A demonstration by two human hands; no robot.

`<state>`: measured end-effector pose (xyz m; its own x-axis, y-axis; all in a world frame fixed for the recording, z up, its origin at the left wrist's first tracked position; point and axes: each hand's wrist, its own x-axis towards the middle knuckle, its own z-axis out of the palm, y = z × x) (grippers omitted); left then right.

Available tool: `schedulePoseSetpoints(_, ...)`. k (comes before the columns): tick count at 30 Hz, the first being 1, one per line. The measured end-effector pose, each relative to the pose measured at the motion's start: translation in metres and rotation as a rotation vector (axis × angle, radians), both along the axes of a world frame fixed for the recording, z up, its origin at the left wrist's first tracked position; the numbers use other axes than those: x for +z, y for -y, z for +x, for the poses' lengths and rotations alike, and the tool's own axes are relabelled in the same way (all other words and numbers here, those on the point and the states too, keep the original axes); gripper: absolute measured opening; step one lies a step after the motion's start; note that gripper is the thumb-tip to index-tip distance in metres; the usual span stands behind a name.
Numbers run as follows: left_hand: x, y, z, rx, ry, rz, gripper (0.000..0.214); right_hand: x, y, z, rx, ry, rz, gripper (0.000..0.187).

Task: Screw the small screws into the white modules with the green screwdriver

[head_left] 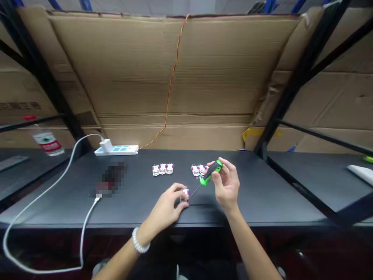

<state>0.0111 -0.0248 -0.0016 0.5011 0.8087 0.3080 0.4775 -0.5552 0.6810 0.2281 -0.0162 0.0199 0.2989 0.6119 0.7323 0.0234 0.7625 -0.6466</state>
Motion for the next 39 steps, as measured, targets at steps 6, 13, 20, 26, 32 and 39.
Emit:
schedulePoseSetpoints(6, 0.000, 0.000, -0.001, -0.004, 0.018, -0.031, 0.008, 0.000, 0.001, -0.001, 0.020, -0.024, 0.013, 0.036)
schedulePoseSetpoints(13, 0.001, 0.000, 0.000, -0.007, 0.039, -0.051, 0.007, -0.001, 0.002, -0.001, 0.023, -0.002, 0.022, 0.037)
schedulePoseSetpoints(20, 0.000, 0.000, 0.000, -0.002, 0.033, -0.054, 0.007, 0.002, 0.004, -0.002, 0.022, 0.040, 0.063, 0.036)
schedulePoseSetpoints(26, 0.000, 0.001, 0.001, -0.010, 0.044, -0.049, 0.007, 0.004, 0.009, -0.003, -0.002, 0.118, 0.158, 0.041)
schedulePoseSetpoints(32, 0.002, 0.002, 0.001, -0.018, 0.050, -0.035, 0.008, 0.009, 0.017, -0.005, -0.077, 0.352, 0.227, 0.047)
schedulePoseSetpoints(39, -0.001, -0.001, 0.000, -0.044, 0.071, -0.023, 0.010, 0.023, 0.011, -0.013, 0.282, 0.273, 0.030, 0.038)
